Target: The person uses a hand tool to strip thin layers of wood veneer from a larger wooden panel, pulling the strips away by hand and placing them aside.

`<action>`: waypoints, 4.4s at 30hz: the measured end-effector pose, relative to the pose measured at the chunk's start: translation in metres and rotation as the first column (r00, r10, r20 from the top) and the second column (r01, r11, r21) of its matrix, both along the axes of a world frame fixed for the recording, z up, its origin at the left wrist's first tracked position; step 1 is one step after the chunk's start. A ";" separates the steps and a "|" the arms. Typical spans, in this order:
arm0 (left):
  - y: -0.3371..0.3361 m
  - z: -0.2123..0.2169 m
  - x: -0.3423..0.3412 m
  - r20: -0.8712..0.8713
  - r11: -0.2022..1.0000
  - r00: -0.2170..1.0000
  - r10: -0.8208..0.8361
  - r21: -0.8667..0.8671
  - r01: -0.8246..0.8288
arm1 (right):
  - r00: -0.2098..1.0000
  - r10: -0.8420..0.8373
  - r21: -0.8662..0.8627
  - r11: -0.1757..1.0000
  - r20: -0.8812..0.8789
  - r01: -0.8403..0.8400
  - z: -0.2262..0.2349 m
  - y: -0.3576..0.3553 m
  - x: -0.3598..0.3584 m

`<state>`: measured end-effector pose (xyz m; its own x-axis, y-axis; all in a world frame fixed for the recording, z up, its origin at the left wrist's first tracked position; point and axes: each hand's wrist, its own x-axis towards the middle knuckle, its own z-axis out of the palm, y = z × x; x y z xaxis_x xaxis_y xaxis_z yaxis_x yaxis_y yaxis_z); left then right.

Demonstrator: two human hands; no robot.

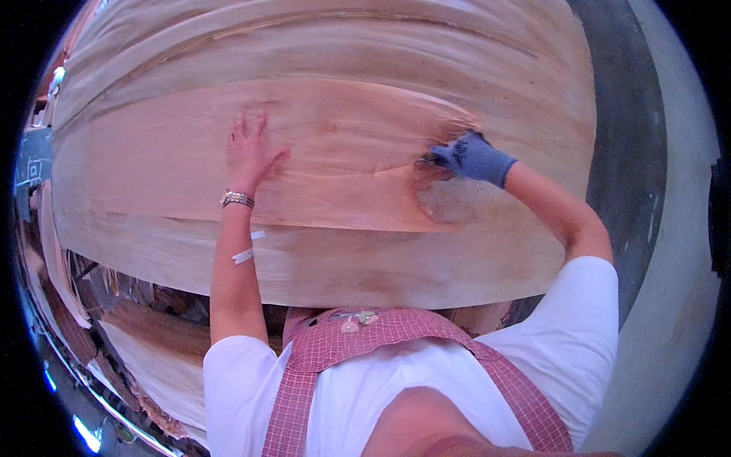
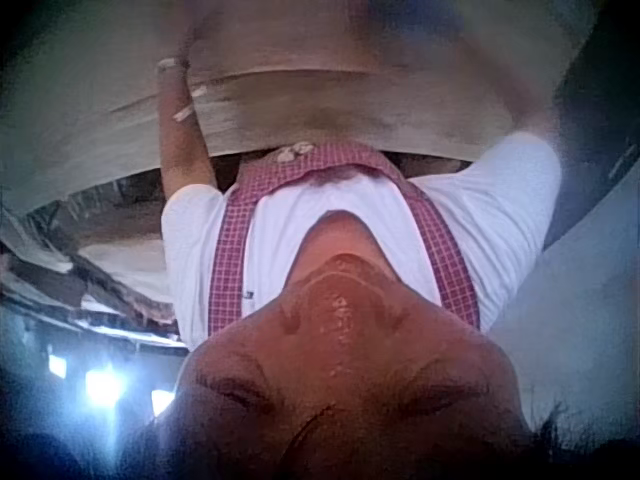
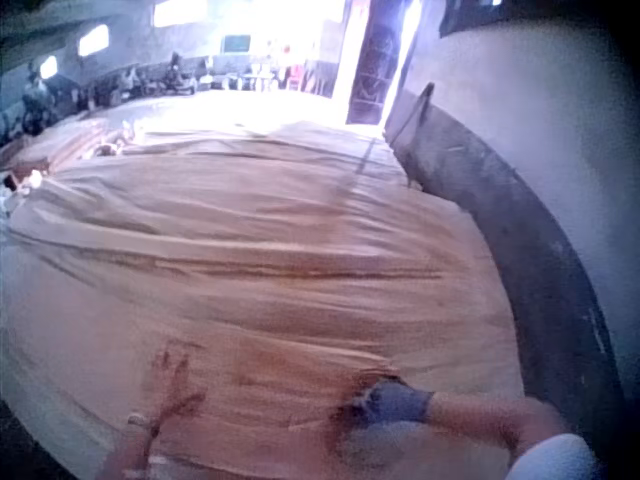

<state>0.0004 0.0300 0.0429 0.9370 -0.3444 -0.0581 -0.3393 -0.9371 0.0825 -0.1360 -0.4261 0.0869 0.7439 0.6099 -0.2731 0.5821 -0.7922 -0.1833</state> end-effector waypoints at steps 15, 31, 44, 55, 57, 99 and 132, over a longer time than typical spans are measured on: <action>-0.036 0.028 -0.029 -0.075 0.992 0.994 0.078 -0.095 -0.085 | 0.929 -0.344 0.151 0.934 0.138 0.324 0.016 0.017 0.051; -0.044 0.026 -0.006 -0.124 0.994 0.991 0.055 -0.091 -0.067 | 0.984 0.043 -0.021 0.999 0.173 -0.040 -0.028 0.325 0.271; 0.009 0.038 0.035 -0.124 0.992 0.989 -0.078 -0.105 0.065 | 0.922 -0.354 -0.151 0.914 0.160 0.377 0.003 0.136 0.143; 0.017 0.027 0.062 -0.103 0.999 0.994 -0.033 -0.032 0.030 | 0.695 -0.711 -0.279 0.649 0.109 0.708 -0.014 0.032 -0.017; 0.009 0.022 0.060 -0.093 1.000 0.995 -0.025 -0.002 0.025 | 0.643 -0.761 -0.309 0.593 0.087 0.744 -0.012 0.026 -0.041; 0.034 0.037 -0.110 0.218 0.881 0.857 -0.467 0.198 0.430 | 0.892 -0.434 0.196 0.870 -0.128 0.451 0.011 0.068 0.013; -0.067 0.070 0.085 -0.345 0.903 0.886 -0.309 -0.399 0.159 | 0.852 -0.479 0.273 0.808 -0.212 0.522 0.137 0.174 -0.061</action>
<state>0.0855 -0.0372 0.1134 0.7505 -0.6176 -0.2352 -0.4138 -0.7166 0.5615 -0.1971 -0.2521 0.2238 0.9412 0.2300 -0.2474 0.0748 -0.8562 -0.5112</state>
